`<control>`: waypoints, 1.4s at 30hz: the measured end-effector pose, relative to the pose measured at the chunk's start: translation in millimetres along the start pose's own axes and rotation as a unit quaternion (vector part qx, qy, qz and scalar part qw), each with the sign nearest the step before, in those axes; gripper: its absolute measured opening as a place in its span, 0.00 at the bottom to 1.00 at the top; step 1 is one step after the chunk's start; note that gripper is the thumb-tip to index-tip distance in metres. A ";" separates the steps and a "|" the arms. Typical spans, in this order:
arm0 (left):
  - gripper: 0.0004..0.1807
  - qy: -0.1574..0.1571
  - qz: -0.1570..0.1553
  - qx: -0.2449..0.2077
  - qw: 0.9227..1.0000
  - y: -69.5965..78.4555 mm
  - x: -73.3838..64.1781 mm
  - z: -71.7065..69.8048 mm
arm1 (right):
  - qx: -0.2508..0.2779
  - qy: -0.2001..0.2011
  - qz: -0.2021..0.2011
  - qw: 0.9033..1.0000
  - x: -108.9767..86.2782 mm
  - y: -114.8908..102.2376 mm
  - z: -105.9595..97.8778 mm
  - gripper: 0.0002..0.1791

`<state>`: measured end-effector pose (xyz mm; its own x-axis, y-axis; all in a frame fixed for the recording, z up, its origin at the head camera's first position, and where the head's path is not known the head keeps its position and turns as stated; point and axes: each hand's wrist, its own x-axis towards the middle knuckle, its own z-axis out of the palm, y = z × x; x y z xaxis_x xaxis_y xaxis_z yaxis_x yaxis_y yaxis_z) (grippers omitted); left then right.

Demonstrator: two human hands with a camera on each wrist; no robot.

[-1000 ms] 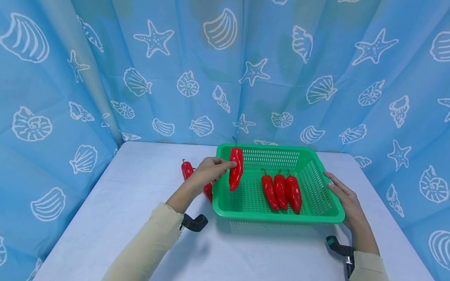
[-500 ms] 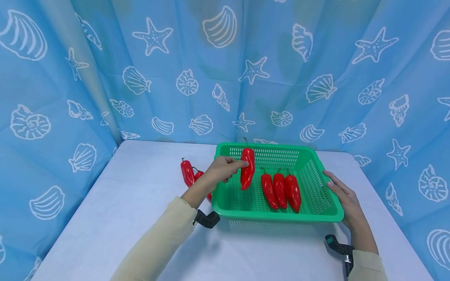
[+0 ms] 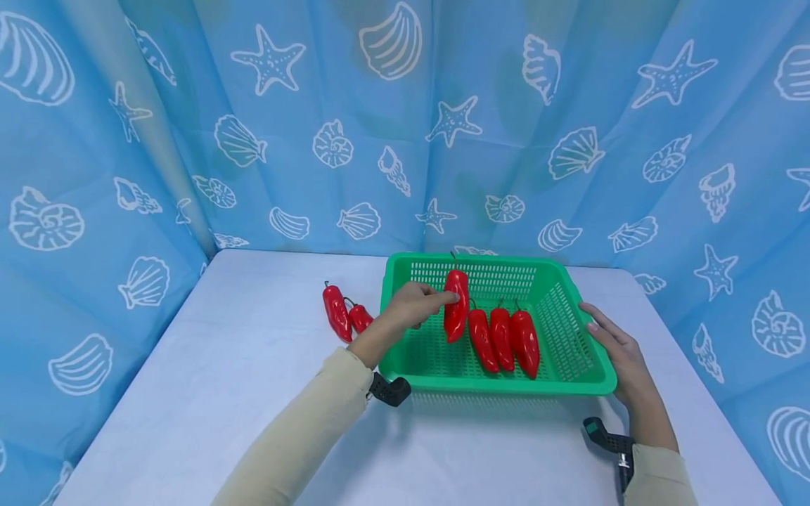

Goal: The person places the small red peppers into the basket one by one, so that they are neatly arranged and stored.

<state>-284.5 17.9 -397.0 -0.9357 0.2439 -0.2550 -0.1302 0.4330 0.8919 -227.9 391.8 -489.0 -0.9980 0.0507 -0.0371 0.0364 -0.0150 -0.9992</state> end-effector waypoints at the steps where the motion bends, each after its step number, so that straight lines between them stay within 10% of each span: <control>1: 0.19 -0.001 -0.001 0.002 1.000 -0.2 0.6 0.8 | 0.000 0.000 0.001 1.000 0.2 0.1 0.3 0.30; 42: 0.17 -0.002 -0.099 0.118 0.988 -24.4 12.5 38.7 | 0.001 0.005 0.008 1.000 1.0 0.7 -0.3 0.30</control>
<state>-280.3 44.0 -436.4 -0.8980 0.1377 -0.4179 -0.2302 0.6623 0.7130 -228.9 392.1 -489.7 -0.9967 0.0613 -0.0535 0.0525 -0.0183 -0.9985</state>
